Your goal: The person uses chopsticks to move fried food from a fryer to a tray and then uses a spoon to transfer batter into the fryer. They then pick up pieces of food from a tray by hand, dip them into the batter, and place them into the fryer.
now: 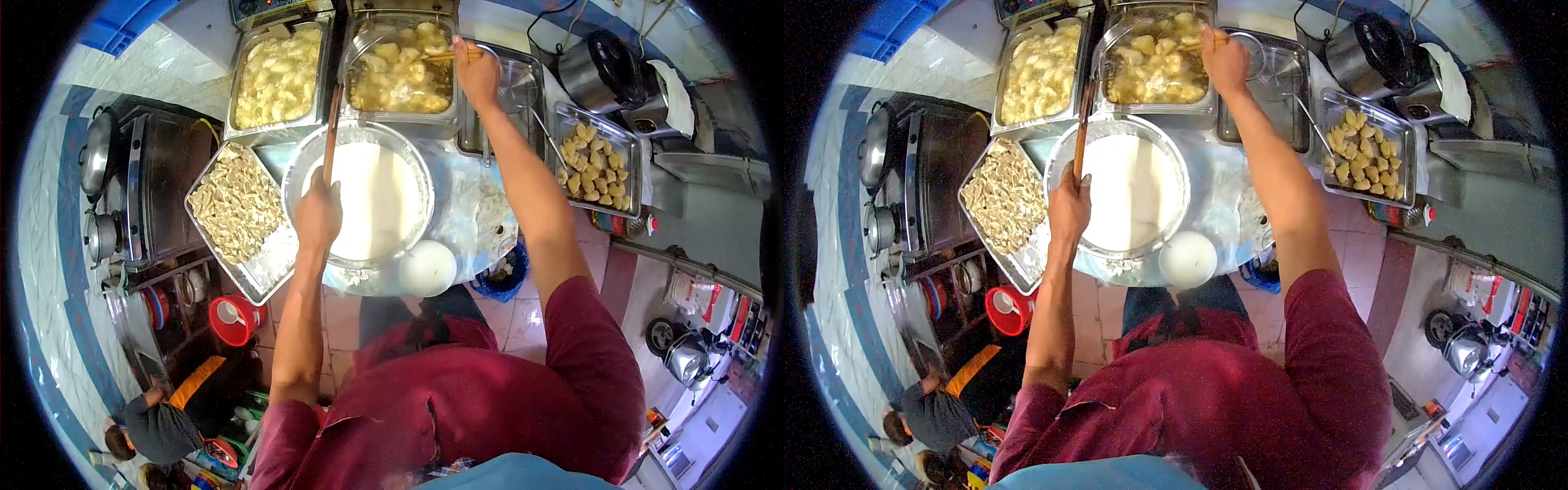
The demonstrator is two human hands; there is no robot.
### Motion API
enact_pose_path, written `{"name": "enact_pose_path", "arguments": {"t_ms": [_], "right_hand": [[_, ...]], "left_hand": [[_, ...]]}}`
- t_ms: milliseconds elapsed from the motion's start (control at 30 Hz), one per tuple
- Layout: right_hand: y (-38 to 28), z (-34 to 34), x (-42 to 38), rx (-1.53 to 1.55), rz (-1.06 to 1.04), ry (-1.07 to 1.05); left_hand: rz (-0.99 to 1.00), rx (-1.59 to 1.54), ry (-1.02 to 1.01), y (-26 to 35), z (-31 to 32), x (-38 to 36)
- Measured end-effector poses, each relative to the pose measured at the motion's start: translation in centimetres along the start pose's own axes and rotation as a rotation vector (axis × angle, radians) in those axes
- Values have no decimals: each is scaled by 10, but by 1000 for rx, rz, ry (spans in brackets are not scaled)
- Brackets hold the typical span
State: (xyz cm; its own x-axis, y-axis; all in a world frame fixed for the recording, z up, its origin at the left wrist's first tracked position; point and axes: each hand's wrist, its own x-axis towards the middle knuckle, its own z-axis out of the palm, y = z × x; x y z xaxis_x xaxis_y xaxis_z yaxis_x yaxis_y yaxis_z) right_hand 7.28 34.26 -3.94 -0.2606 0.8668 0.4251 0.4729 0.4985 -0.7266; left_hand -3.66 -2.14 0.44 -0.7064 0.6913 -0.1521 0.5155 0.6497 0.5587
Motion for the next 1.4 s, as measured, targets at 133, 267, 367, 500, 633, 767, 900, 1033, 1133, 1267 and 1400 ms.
{"name": "enact_pose_path", "arguments": {"t_ms": [133,267,367,500,633,767,900,1033,1133,1267,1400], "right_hand": [[-12,-7,9,202,66,-49],[-33,-49,11,286,112,-116],[-73,-108,3,167,104,-193],[-80,-128,-13,-57,88,-271],[-54,-91,-30,-289,108,-282],[-8,-49,-48,-163,183,-203],[-1,-48,-61,-53,148,-106],[2,-52,-62,84,193,-50],[-10,-60,-55,190,232,-55],[-26,-65,-49,257,218,-76],[-50,-78,-52,319,242,-135]], "left_hand": [[3,-40,40,3,-5,-23],[4,-86,56,7,-11,-40],[-28,-137,35,11,-14,-52],[-61,-182,-20,12,-6,-60],[21,-89,5,10,15,-46],[-6,-10,-58,8,31,-25],[-20,-48,-64,11,26,-23],[25,-104,22,15,3,-31],[82,-63,111,16,-11,-24],[70,22,137,12,-16,-1],[69,85,123,11,-7,23]]}}
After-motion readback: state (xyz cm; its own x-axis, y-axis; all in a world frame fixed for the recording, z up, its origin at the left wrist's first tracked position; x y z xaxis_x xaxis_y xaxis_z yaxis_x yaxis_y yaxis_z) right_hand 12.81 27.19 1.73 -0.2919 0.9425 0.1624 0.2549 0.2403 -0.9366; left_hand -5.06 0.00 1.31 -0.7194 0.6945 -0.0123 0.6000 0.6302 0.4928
